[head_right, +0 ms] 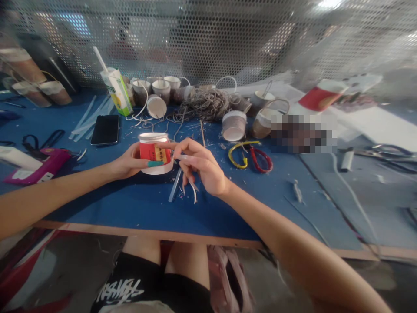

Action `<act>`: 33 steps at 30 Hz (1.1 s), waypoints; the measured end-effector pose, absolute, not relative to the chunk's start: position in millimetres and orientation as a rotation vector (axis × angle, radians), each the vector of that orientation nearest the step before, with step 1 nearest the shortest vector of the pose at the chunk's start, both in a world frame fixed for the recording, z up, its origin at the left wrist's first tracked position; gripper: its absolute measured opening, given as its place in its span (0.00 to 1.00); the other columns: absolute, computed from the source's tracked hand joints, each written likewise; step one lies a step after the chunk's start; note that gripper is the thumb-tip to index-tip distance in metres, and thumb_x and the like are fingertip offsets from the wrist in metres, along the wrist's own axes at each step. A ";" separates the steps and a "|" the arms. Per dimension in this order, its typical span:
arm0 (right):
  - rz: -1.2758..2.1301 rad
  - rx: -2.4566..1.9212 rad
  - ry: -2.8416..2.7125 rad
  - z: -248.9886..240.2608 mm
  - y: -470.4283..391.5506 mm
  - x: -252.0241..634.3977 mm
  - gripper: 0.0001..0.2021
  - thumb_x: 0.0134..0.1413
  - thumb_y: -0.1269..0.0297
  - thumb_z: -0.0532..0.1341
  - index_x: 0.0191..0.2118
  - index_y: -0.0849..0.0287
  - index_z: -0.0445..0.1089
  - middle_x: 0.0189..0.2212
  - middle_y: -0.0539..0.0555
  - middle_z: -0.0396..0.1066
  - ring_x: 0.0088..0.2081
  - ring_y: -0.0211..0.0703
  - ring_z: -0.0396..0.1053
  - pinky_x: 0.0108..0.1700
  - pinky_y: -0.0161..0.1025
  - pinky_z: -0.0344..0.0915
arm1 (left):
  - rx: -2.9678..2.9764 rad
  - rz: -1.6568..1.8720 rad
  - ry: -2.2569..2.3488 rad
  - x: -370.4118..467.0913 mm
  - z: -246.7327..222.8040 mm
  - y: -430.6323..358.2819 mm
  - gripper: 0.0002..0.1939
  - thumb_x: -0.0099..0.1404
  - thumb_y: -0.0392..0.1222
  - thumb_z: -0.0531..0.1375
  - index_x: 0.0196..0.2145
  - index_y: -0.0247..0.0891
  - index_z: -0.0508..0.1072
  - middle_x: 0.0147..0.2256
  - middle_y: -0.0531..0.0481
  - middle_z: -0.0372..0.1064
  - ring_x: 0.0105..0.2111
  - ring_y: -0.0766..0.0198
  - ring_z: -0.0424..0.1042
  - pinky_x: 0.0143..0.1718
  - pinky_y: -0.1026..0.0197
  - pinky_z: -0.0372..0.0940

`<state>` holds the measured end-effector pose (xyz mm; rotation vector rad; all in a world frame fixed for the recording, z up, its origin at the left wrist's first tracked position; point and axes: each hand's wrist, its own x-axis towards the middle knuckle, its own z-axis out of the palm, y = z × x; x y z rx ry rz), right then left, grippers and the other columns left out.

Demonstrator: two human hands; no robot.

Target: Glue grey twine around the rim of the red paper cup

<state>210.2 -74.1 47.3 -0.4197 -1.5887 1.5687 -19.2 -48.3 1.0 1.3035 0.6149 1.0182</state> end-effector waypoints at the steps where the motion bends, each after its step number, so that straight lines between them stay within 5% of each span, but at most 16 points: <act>1: 1.573 -0.414 -1.581 47.4 -73.8 210.7 0.08 0.56 0.60 0.60 0.36 0.59 0.66 0.55 0.60 0.74 0.15 0.24 0.56 0.19 0.32 0.68 | 1.309 1.015 0.617 -19.7 0.8 -48.3 0.36 0.44 0.47 0.77 0.51 0.39 0.75 0.45 0.43 0.80 0.47 0.49 0.79 0.54 0.46 0.70; 16: 1.425 -0.418 -1.392 50.3 -65.3 213.2 0.12 0.59 0.57 0.55 0.28 0.57 0.65 0.39 0.54 0.81 0.10 0.26 0.50 0.12 0.32 0.58 | 1.265 1.013 0.601 -19.6 3.0 -50.4 0.35 0.43 0.46 0.77 0.50 0.39 0.75 0.44 0.43 0.80 0.44 0.51 0.80 0.51 0.49 0.73; 25: 1.597 -0.393 -1.596 48.0 -73.4 210.0 0.11 0.58 0.55 0.59 0.34 0.58 0.66 0.51 0.60 0.78 0.14 0.26 0.54 0.17 0.33 0.64 | 1.321 1.061 0.679 -16.2 0.4 -49.5 0.38 0.40 0.43 0.79 0.49 0.39 0.72 0.49 0.43 0.77 0.49 0.49 0.77 0.55 0.45 0.69; 33: 1.384 -0.413 -1.429 49.2 -68.1 213.5 0.13 0.60 0.57 0.55 0.27 0.56 0.65 0.39 0.55 0.82 0.11 0.27 0.49 0.13 0.33 0.58 | 1.360 1.061 0.694 -16.6 2.5 -50.5 0.39 0.41 0.44 0.78 0.51 0.39 0.70 0.48 0.43 0.77 0.50 0.48 0.75 0.56 0.44 0.68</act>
